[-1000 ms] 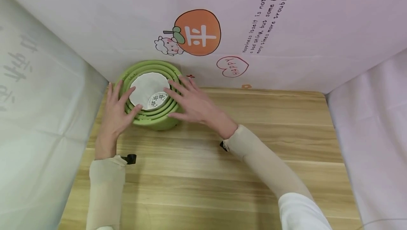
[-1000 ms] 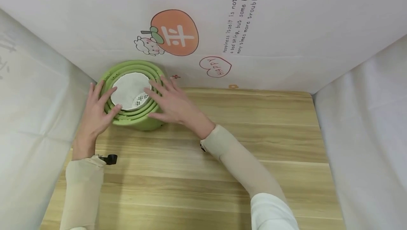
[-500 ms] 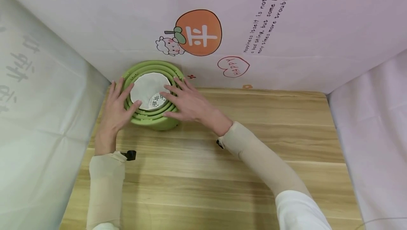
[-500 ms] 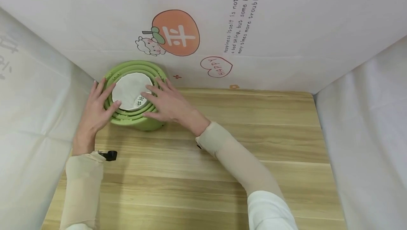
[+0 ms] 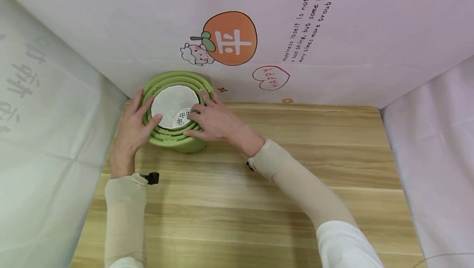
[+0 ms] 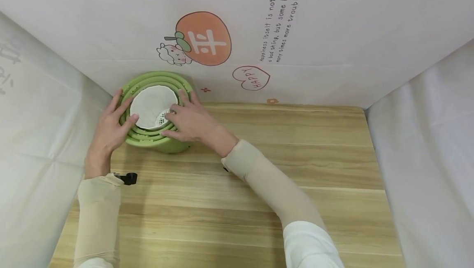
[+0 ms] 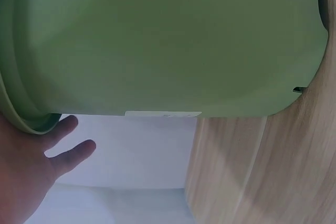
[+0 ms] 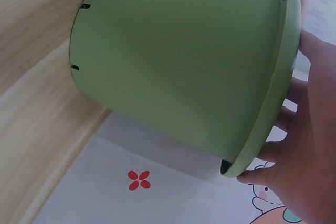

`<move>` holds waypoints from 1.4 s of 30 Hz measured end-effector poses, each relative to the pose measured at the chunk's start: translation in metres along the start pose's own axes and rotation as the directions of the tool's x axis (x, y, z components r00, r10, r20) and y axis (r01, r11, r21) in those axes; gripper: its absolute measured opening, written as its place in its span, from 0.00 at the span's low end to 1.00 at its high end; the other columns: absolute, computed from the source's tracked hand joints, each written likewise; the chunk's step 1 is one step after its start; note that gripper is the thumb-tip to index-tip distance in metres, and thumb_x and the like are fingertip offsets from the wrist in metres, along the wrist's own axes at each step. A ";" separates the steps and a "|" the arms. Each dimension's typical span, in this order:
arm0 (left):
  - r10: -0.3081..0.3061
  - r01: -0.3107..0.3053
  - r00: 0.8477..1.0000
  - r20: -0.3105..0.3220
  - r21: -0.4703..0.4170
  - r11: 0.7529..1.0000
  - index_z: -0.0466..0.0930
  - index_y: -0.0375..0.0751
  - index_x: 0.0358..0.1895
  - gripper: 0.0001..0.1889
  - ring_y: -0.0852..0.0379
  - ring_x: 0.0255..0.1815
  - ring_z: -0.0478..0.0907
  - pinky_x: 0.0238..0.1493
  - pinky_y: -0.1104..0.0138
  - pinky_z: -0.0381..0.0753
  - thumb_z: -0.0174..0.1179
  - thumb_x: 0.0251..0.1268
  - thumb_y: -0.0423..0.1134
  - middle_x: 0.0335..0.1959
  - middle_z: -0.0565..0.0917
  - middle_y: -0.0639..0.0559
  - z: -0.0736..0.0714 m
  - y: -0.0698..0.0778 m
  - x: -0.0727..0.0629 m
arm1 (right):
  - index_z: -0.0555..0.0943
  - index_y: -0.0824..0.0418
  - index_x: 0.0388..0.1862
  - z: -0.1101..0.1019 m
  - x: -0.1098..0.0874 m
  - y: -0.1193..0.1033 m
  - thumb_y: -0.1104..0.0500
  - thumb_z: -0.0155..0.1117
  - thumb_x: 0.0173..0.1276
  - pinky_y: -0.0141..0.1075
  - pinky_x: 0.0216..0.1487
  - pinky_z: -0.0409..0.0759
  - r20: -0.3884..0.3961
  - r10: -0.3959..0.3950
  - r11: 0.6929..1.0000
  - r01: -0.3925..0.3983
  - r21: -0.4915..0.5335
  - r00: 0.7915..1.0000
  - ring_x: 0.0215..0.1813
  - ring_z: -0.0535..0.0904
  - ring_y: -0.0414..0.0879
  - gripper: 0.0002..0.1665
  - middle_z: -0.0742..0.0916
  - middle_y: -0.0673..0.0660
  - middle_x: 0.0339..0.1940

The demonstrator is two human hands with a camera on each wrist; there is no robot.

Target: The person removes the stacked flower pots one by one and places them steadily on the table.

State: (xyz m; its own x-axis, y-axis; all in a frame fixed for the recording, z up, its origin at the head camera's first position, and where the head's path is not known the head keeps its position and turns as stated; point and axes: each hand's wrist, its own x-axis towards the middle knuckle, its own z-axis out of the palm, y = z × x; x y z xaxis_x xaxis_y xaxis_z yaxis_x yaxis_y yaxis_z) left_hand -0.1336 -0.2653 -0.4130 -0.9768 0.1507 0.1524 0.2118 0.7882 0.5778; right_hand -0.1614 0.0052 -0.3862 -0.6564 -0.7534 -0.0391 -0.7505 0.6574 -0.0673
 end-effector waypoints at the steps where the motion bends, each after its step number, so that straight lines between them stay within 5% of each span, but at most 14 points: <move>1: -0.001 0.001 1.000 -0.004 -0.002 1.000 0.62 0.38 0.75 0.39 0.37 0.79 0.46 0.75 0.37 0.49 0.51 0.72 0.62 0.82 0.46 0.48 0.000 0.000 0.000 | 0.77 0.43 0.67 0.000 0.000 0.000 0.24 0.38 0.71 0.65 0.77 0.44 0.005 0.002 1.000 -0.002 0.001 1.000 0.79 0.48 0.66 0.39 0.78 0.48 0.67; 10: -0.002 0.001 0.999 -0.051 -0.009 1.000 0.61 0.35 0.75 0.42 0.39 0.79 0.47 0.76 0.40 0.50 0.51 0.70 0.64 0.81 0.47 0.50 0.002 -0.002 0.000 | 0.65 0.38 0.76 -0.003 0.003 -0.004 0.24 0.34 0.72 0.63 0.78 0.38 0.055 0.023 1.000 -0.023 0.002 0.998 0.80 0.41 0.66 0.40 0.71 0.50 0.74; 20: -0.010 0.010 0.998 -0.056 -0.009 1.000 0.62 0.36 0.74 0.40 0.39 0.79 0.47 0.76 0.41 0.50 0.50 0.71 0.63 0.81 0.47 0.50 0.006 -0.004 0.000 | 0.78 0.46 0.63 -0.002 0.004 -0.004 0.26 0.37 0.72 0.63 0.78 0.37 0.091 0.052 0.999 -0.053 0.007 0.994 0.80 0.43 0.63 0.38 0.77 0.51 0.68; 28: 0.008 -0.008 0.998 -0.062 -0.001 1.000 0.61 0.35 0.74 0.43 0.38 0.79 0.48 0.76 0.40 0.51 0.44 0.71 0.68 0.81 0.48 0.48 0.009 -0.005 0.001 | 0.76 0.50 0.52 0.000 0.002 -0.004 0.29 0.44 0.72 0.64 0.77 0.42 0.004 0.050 0.998 -0.050 0.043 0.999 0.79 0.51 0.63 0.30 0.77 0.54 0.60; 42: 0.039 -0.044 0.992 -0.117 -0.044 0.998 0.63 0.35 0.74 0.47 0.41 0.79 0.48 0.76 0.41 0.52 0.40 0.68 0.73 0.81 0.50 0.51 0.012 -0.005 -0.002 | 0.81 0.50 0.47 0.012 0.003 -0.005 0.30 0.51 0.70 0.58 0.79 0.43 -0.169 0.071 0.990 -0.049 0.133 0.983 0.77 0.57 0.62 0.28 0.81 0.52 0.50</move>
State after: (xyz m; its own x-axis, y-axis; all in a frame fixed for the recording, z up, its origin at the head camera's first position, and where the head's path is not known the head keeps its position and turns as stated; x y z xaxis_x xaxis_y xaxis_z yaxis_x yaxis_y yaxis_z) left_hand -0.1333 -0.2624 -0.4260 -0.9571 0.1102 0.2679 0.2561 0.7540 0.6049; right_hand -0.1580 -0.0005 -0.3981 -0.7116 -0.6914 0.1251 -0.7008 0.6856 -0.1970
